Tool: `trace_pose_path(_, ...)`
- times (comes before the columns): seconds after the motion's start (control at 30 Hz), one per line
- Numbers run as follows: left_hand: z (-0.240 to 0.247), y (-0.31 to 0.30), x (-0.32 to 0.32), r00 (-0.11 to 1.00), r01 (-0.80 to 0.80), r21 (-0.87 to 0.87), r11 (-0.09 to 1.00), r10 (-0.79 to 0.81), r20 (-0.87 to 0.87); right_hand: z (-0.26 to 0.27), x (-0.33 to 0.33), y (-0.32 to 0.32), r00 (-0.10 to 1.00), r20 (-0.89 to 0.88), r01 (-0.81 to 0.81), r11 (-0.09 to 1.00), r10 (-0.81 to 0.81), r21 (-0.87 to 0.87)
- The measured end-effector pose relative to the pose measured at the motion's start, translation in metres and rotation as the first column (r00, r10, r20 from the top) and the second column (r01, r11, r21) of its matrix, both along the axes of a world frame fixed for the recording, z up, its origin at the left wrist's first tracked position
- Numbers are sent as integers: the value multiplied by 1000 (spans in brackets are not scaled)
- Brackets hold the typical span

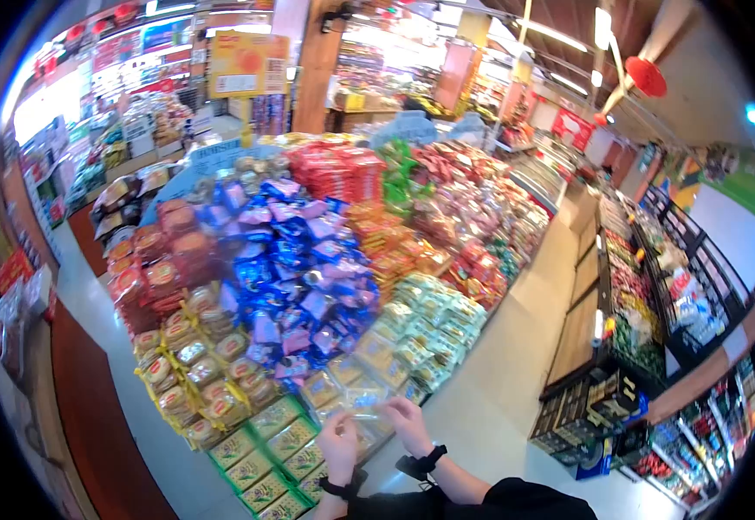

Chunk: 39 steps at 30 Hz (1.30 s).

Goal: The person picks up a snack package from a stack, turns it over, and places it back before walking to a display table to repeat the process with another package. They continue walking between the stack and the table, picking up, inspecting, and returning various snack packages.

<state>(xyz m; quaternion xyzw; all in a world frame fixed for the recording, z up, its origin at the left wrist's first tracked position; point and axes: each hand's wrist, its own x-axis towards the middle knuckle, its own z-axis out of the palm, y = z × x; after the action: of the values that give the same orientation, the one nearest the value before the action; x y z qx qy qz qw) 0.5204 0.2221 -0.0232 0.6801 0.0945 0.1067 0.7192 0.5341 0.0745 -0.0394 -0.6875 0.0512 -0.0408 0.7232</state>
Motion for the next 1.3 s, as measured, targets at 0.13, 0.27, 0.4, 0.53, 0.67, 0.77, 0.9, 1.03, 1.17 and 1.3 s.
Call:
trace_pose_path(0.13, -12, -36, 11, 992, 26, 175, 984, -47, 117, 17, -17, -30, 991, 55, 124, 992, -122, -32)
trace_pose_path(0.27, -5, -90, 11, 952, 239, 208, 949, -271, 143, 13, -46, -86, 939, 182, 291, 956, -293, 40)
trace_pose_path(0.4, -4, -148, -3, 864, 473, 182, 862, -494, 96, 10, -93, -137, 885, 120, 441, 892, -450, 94)
trace_pose_path(0.53, 1, -202, -30, 744, 646, 149, 749, -661, 95, 11, -145, -178, 794, 132, 585, 805, -593, 99)
trace_pose_path(0.67, -2, -244, -56, 575, 809, 120, 575, -817, 38, 9, -194, -209, 697, 66, 712, 700, -714, 56)
trace_pose_path(0.77, -11, -271, -74, 451, 871, 178, 458, -889, 80, 2, -220, -228, 623, 119, 776, 630, -773, 27)
trace_pose_path(0.9, -19, -301, -104, 368, 899, 217, 382, -924, 102, 1, -261, -248, 563, 121, 822, 569, -818, 27)
trace_pose_path(1.03, -32, -333, -145, 335, 939, 66, 338, -941, 44, -8, -305, -267, 480, 142, 869, 492, -866, 63)
trace_pose_path(1.17, -17, -366, -179, 171, 975, 142, 169, -985, -3, -7, -350, -283, 375, 165, 919, 389, -912, 60)
trace_pose_path(1.3, -23, -400, -198, 34, 995, 92, 33, -999, -10, -11, -380, -291, 247, 137, 959, 263, -959, 109)
